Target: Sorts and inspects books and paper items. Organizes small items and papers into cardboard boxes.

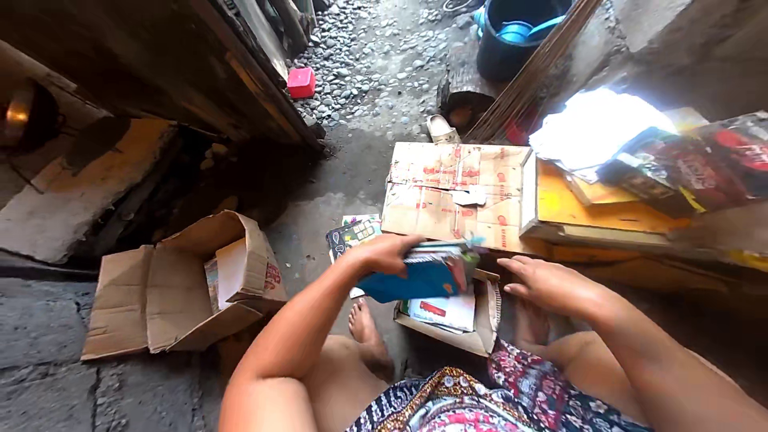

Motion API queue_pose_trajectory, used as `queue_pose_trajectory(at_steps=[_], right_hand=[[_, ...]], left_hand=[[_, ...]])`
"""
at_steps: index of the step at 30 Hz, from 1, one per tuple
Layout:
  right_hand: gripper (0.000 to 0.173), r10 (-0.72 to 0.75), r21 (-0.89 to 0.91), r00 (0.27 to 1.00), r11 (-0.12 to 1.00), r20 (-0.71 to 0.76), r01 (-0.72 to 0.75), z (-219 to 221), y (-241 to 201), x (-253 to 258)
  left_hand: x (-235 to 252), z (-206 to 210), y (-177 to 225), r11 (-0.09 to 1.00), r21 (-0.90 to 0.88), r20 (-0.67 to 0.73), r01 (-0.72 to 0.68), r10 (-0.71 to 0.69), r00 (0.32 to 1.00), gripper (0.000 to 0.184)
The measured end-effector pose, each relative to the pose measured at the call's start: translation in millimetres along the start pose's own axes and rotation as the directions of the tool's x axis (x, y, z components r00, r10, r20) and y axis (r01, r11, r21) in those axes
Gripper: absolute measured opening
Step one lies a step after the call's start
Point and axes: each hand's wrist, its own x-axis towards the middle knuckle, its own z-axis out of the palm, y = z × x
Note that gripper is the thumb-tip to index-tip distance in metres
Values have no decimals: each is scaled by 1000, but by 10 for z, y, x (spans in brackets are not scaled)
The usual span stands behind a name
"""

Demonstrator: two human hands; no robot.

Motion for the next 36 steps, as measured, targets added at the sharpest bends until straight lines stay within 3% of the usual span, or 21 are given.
queue_pose_trajectory(at_steps=[2, 5, 8, 11, 15, 19, 23, 26, 28, 31, 32, 34, 36], right_hand=[[58, -7, 9, 1000, 1000, 2, 7, 23, 17, -34], [59, -14, 20, 1000, 1000, 18, 13, 79, 34, -101], [59, -11, 19, 999, 1000, 48, 10, 139, 74, -125], [59, -10, 28, 997, 1000, 80, 7, 196, 135, -139], [60, -5, 29, 995, 1000, 95, 2, 202, 161, -106], [60, -1, 18, 993, 1000, 115, -1, 169, 125, -24], [61, 11, -6, 989, 1000, 147, -10, 120, 71, 119], [61, 4, -11, 987, 1000, 158, -2, 77, 52, 239], [60, -2, -4, 987, 1000, 159, 3, 53, 60, 322], [62, -11, -6, 986, 1000, 169, 12, 8, 69, 446], [62, -12, -6, 985, 1000, 173, 14, -5, 62, 480], [63, -14, -9, 983, 1000, 181, 16, -25, 33, 539], [63, -11, -13, 980, 1000, 200, 14, -26, -13, 578]], left_hand=[[422, 312, 227, 984, 158, 139, -83, 61, 988, 75], [873, 804, 519, 956, 279, 294, -96, 10, 956, 71], [1206, 1158, 557, 965, 257, 405, -47, -63, 912, 72], [1505, 1353, 299, 984, 166, 493, 58, -134, 860, 85], [1704, 1619, -179, 952, 151, 372, 268, -306, 877, 69], [1745, 1960, -332, 905, 83, 200, 417, -425, 883, 38], [1735, 2180, -454, 961, 4, -38, 278, -277, 960, 34], [1682, 2037, -583, 957, -228, -162, 177, -216, 963, 32], [1553, 1780, -742, 809, -569, -52, 149, -217, 975, 26], [1124, 1350, -1096, 425, -889, 117, 171, -151, 982, 33], [981, 1249, -1254, 347, -923, 104, 168, -197, 975, 34], [801, 1180, -1679, 289, -938, 70, 190, -378, 923, 30], [768, 1262, -2118, 271, -914, 69, 303, -632, 772, 35]])
